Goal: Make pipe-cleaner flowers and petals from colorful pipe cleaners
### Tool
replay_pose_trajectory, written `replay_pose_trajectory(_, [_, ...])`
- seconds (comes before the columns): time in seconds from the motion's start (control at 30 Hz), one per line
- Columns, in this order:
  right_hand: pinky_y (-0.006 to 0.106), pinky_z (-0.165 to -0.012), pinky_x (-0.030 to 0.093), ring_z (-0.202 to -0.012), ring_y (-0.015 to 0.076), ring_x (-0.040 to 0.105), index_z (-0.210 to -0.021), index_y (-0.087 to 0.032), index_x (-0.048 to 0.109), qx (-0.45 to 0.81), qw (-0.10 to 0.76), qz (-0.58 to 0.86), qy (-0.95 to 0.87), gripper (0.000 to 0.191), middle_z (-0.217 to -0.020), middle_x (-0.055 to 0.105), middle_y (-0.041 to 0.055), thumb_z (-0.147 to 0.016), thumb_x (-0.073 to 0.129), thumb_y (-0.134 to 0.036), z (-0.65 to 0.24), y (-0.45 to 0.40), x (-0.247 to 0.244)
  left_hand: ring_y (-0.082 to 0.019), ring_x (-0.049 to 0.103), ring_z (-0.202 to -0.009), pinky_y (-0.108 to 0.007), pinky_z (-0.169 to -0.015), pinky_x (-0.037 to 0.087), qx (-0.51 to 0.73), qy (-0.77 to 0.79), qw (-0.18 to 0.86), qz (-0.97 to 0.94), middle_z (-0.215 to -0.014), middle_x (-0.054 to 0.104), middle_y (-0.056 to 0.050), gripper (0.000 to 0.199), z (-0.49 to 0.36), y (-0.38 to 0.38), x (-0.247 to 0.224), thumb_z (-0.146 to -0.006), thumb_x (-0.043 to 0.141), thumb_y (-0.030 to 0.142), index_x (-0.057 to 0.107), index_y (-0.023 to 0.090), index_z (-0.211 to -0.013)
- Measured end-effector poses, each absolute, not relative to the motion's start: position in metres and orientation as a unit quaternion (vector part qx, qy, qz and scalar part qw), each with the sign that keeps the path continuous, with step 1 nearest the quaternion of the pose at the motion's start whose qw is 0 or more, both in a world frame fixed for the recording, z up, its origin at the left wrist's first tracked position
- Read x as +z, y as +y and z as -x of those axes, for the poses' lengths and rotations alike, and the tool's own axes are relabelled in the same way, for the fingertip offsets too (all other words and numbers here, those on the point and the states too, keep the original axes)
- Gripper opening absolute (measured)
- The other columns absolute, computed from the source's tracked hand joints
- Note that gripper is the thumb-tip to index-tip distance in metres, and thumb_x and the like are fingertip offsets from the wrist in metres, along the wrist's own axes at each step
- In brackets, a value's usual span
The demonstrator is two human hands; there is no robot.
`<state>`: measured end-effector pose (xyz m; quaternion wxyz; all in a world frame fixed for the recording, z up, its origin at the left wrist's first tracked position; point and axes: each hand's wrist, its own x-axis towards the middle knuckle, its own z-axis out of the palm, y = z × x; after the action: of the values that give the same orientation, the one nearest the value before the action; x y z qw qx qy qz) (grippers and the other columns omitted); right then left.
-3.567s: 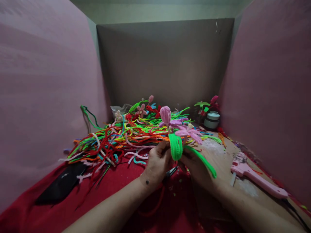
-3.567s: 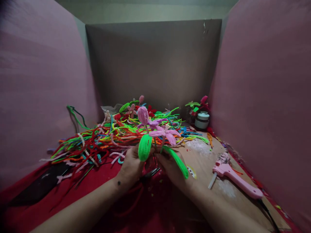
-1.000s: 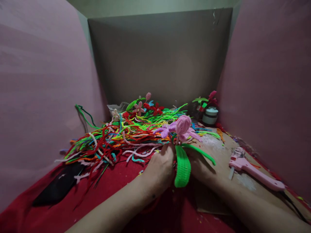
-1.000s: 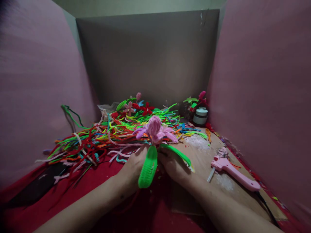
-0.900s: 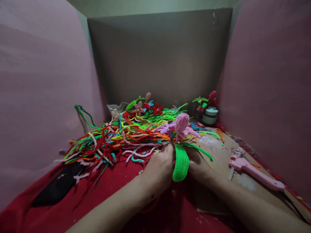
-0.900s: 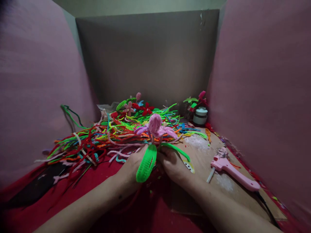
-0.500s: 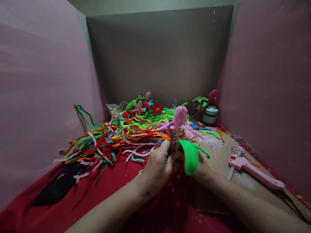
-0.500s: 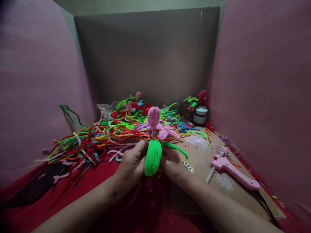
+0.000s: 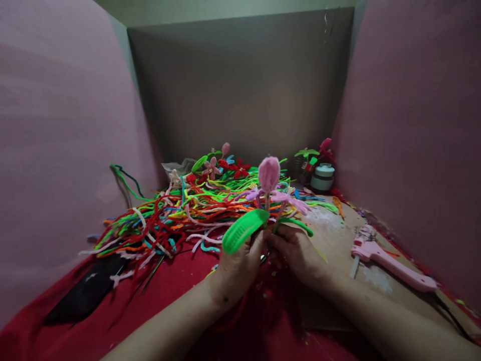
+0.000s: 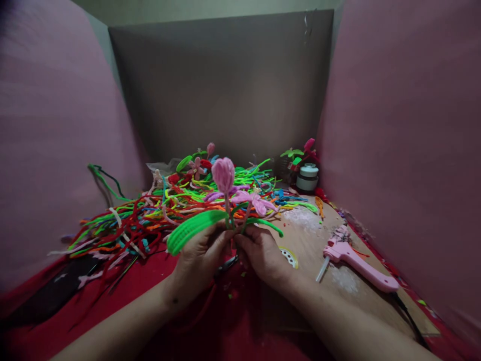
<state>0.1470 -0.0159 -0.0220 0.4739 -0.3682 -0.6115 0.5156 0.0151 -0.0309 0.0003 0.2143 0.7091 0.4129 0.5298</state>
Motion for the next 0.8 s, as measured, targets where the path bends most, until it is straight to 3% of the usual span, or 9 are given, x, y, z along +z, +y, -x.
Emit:
replay_pose_trajectory(0.07, [0.022,-0.04,0.027,-0.039,0.0083,0.038,-0.068,-0.019,0.052,0.508,0.469,0.368,-0.621,0.021,-0.047,0.045,-0.0049,-0.083,0.049,-0.032,-0.147,-0.017,-0.021,-0.013,0.06,-0.071,-0.025,-0.069,0.048,0.513,0.407,0.193,-0.73,-0.08,0.067,-0.003,0.017,-0.014,-0.029,-0.002,-0.084,0.047,0.023,0.063,0.02,-0.088])
replay_pose_trajectory(0.27, [0.022,-0.041,0.028,-0.041,0.0084,0.038,-0.067,-0.018,0.054,0.479,0.472,0.366,-0.643,0.025,-0.049,0.045,-0.0044,-0.084,0.049,-0.035,-0.148,-0.019,-0.02,-0.009,0.051,-0.055,-0.021,-0.056,0.041,0.459,0.435,0.175,-0.755,-0.063,0.059,0.002,0.016,-0.013,-0.031,0.01,-0.084,0.047,0.018,0.056,0.018,-0.071])
replay_pose_trajectory(0.47, [0.023,-0.045,0.031,-0.044,0.0089,0.04,-0.067,-0.018,0.055,0.465,0.467,0.367,-0.657,0.027,-0.05,0.047,-0.0038,-0.085,0.048,-0.037,-0.149,-0.018,-0.022,-0.011,0.055,-0.061,-0.022,-0.06,0.042,0.466,0.451,0.155,-0.745,-0.07,0.064,0.0,0.01,-0.015,-0.032,0.016,-0.08,0.052,0.015,0.061,0.018,-0.077])
replay_pose_trajectory(0.57, [0.023,-0.046,0.032,-0.046,0.009,0.04,-0.067,-0.018,0.055,0.446,0.465,0.379,-0.664,0.028,-0.052,0.048,-0.0032,-0.084,0.049,-0.038,-0.149,-0.019,-0.023,-0.012,0.057,-0.064,-0.022,-0.06,0.043,0.485,0.465,0.201,-0.712,-0.067,0.064,0.0,0.009,-0.017,-0.032,0.014,-0.078,0.054,0.019,0.061,0.018,-0.073])
replay_pose_trajectory(0.8, [0.022,-0.05,0.034,-0.052,0.0088,0.042,-0.075,-0.018,0.06,0.427,0.471,0.376,-0.674,0.023,-0.06,0.052,-0.0025,-0.085,0.048,-0.035,-0.149,-0.021,-0.02,-0.009,0.048,-0.048,-0.019,-0.048,0.039,0.506,0.454,0.331,-0.655,-0.053,0.054,0.003,0.015,-0.015,-0.028,0.01,-0.075,0.057,0.027,0.056,0.017,-0.064])
